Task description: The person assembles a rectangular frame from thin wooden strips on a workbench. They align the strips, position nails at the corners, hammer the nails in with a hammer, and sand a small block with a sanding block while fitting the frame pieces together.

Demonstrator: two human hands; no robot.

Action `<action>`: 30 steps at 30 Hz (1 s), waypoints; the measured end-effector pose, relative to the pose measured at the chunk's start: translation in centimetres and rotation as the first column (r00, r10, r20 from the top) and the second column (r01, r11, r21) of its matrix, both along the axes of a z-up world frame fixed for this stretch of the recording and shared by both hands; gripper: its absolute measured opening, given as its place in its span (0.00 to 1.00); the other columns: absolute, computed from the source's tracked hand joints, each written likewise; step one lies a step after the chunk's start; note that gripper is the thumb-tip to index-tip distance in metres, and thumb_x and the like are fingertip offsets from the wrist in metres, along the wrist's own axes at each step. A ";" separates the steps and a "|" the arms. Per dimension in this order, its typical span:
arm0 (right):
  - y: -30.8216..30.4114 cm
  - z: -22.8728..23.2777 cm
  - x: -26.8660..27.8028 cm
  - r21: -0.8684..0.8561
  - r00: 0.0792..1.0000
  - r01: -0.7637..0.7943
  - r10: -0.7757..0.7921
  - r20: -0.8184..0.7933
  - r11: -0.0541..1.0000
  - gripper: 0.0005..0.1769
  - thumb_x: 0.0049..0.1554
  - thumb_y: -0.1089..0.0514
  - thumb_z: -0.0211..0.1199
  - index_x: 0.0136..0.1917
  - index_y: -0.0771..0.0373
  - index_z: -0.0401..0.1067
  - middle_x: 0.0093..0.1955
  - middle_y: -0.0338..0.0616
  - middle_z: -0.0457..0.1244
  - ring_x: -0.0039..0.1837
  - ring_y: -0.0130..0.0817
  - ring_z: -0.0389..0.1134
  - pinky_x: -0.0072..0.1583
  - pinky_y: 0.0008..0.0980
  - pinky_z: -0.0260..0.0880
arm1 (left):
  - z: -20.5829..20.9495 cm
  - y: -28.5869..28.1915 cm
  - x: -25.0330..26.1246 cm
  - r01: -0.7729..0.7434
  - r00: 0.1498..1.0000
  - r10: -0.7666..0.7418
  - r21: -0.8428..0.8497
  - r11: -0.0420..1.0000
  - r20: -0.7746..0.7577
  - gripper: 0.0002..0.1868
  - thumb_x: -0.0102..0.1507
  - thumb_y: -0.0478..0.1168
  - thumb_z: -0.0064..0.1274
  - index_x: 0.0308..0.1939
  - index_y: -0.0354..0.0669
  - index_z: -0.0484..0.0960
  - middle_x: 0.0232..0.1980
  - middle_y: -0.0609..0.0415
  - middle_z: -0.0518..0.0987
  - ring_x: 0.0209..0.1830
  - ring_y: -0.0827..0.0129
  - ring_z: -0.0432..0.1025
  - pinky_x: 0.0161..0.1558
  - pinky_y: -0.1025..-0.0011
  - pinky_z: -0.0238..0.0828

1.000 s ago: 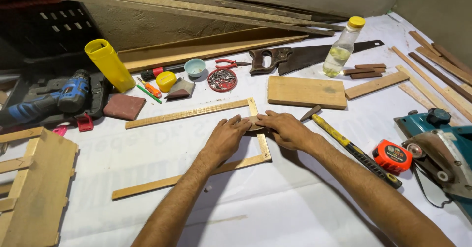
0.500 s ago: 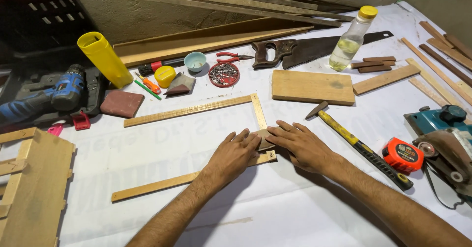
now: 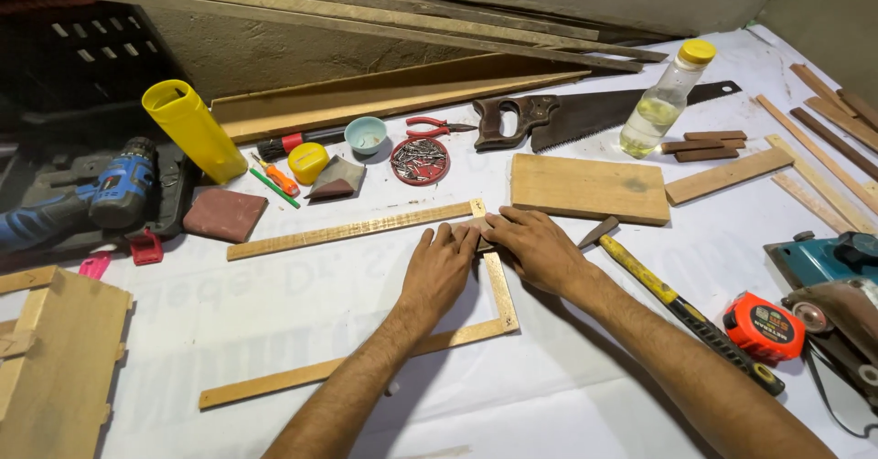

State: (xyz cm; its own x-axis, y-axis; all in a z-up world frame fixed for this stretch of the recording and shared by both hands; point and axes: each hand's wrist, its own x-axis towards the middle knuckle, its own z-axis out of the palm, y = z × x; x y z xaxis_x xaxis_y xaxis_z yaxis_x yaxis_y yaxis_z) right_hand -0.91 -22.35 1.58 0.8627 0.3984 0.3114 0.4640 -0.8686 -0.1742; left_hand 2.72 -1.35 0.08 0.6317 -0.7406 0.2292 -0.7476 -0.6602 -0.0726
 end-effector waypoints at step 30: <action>-0.6 0.4 -3.4 0.032 0.992 -0.084 0.087 -0.088 0.996 0.28 0.54 0.64 0.65 0.68 0.54 0.71 0.72 0.36 0.63 0.75 0.45 0.59 0.71 0.49 0.56 | 2.1 1.7 -1.8 0.066 0.980 -0.069 -0.025 0.998 -0.187 0.27 0.61 0.27 0.46 0.65 0.39 0.75 0.47 0.52 0.83 0.50 0.58 0.70 0.50 0.59 0.68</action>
State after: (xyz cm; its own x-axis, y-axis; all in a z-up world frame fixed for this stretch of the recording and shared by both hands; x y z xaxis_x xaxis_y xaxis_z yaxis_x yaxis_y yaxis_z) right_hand -4.27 -22.93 1.97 0.8508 0.4640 0.2467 0.5177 -0.8206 -0.2422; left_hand 0.94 0.34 2.21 0.6135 -0.7797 0.1256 -0.7897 -0.6076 0.0851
